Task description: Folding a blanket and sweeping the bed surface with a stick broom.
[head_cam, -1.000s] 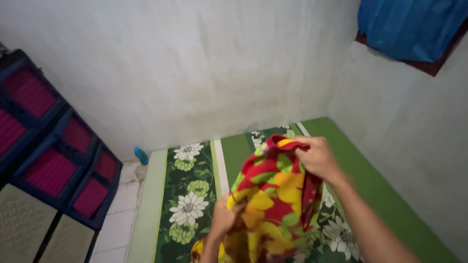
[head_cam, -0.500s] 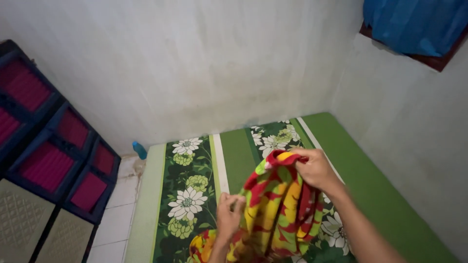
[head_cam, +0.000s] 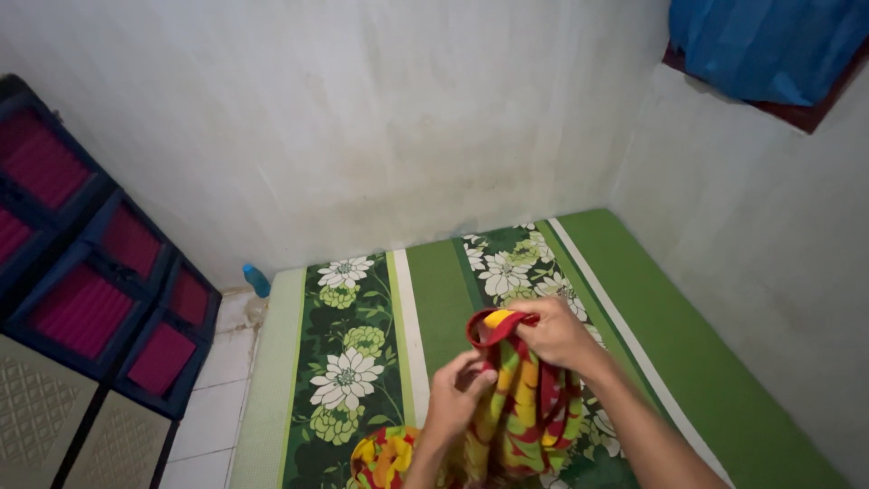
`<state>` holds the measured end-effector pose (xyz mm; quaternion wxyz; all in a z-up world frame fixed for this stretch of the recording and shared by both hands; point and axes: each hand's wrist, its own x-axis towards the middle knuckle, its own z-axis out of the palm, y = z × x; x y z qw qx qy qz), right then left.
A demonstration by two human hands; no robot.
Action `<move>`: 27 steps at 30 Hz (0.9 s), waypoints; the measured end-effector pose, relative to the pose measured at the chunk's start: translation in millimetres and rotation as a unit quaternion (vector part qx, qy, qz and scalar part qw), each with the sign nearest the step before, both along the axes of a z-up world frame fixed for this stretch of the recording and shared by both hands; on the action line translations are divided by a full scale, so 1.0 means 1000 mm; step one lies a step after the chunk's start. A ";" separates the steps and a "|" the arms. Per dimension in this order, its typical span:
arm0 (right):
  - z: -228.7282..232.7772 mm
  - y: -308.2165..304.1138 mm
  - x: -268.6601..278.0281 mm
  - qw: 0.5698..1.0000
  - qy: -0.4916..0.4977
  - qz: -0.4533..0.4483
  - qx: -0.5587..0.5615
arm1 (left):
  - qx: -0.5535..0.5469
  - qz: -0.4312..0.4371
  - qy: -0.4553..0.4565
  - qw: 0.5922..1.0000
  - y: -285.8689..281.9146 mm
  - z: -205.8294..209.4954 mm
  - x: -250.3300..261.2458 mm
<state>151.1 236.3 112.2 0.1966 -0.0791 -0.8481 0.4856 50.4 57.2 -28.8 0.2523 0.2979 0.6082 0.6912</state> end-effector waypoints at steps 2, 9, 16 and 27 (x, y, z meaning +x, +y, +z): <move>-0.003 0.003 0.005 1.000 -0.005 -0.001 0.023 | -0.029 0.014 0.007 0.999 -0.006 0.014 -0.001; 0.004 0.010 0.021 0.998 -0.005 -0.023 0.067 | -0.108 0.103 0.078 0.986 -0.034 0.048 -0.014; 0.000 -0.001 0.014 0.994 -0.015 -0.012 0.108 | -0.026 0.056 0.245 0.967 -0.025 0.117 0.009; 0.024 -0.018 0.020 0.987 -0.063 0.016 0.146 | -0.174 -0.136 0.550 0.806 -0.040 0.182 -0.009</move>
